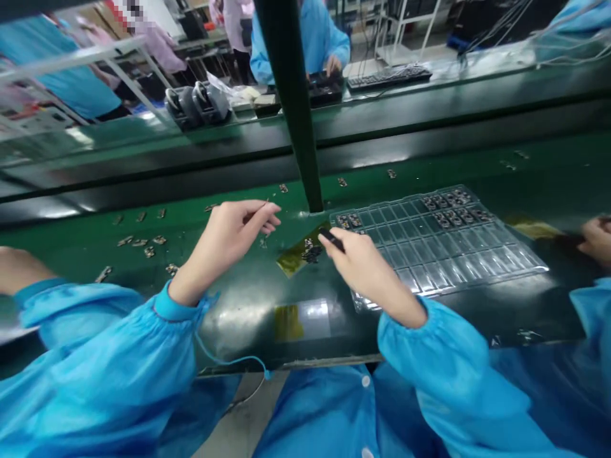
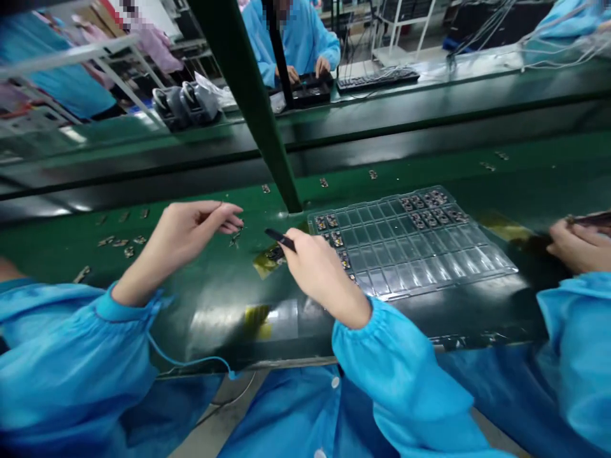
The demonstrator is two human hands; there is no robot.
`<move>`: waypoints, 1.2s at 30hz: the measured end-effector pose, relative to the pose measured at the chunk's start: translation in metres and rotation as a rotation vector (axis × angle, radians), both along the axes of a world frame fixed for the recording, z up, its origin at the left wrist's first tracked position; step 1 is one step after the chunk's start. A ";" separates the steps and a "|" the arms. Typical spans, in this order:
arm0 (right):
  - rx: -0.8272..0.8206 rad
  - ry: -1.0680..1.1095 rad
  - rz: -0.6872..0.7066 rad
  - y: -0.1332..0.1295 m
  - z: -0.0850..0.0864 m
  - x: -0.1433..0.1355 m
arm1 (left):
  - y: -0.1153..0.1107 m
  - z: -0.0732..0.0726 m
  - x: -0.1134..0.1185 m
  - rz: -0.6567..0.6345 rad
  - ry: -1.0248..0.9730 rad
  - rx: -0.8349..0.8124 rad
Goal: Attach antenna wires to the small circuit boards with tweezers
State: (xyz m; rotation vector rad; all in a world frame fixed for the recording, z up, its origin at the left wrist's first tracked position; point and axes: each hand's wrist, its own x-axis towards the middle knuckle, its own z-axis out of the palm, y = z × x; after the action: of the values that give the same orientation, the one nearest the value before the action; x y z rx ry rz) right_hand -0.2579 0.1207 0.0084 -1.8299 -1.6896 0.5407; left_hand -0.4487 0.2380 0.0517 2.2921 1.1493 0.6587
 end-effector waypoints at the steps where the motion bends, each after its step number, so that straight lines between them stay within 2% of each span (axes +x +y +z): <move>1: -0.021 -0.036 0.018 0.003 -0.007 -0.013 | -0.003 -0.009 -0.012 0.021 0.045 0.015; 3: -0.042 -0.121 0.056 0.001 -0.023 -0.035 | -0.016 -0.030 -0.031 0.036 0.116 0.042; 6: -0.085 -0.286 0.114 -0.018 -0.052 -0.057 | -0.043 -0.069 -0.048 -0.047 0.191 0.038; 9: -0.151 -0.447 0.115 -0.042 -0.076 -0.062 | -0.072 -0.106 -0.051 -0.202 0.292 -0.004; 12: -0.273 -0.525 0.071 -0.058 -0.086 -0.054 | -0.090 -0.129 -0.050 -0.309 0.381 -0.011; 15: -0.298 -0.527 0.013 -0.067 -0.084 -0.042 | -0.098 -0.135 -0.057 -0.319 0.422 0.028; 19: -0.108 -0.430 -0.088 -0.080 -0.080 -0.031 | -0.100 -0.125 -0.073 -0.289 0.394 0.026; 21: -0.015 -0.340 -0.132 -0.086 -0.077 -0.030 | -0.095 -0.119 -0.072 -0.262 0.318 0.008; 24: 0.052 -0.194 -0.123 -0.090 -0.072 -0.032 | -0.073 -0.118 -0.052 -0.244 0.227 0.040; 29: 0.063 -0.017 -0.101 -0.091 -0.070 -0.039 | -0.022 -0.137 -0.014 -0.313 0.208 0.004; 32: 0.019 0.080 -0.110 -0.094 -0.075 -0.043 | -0.004 -0.147 -0.009 -0.321 0.169 -0.041; 36: -0.063 0.212 -0.079 -0.098 -0.081 -0.055 | 0.001 -0.153 -0.014 -0.314 0.103 -0.093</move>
State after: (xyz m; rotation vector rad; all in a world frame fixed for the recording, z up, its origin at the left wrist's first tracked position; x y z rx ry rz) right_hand -0.3125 0.0226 -0.0726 -1.8045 -1.4686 0.7340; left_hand -0.4624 0.2393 -0.1010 2.3776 0.8179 0.3649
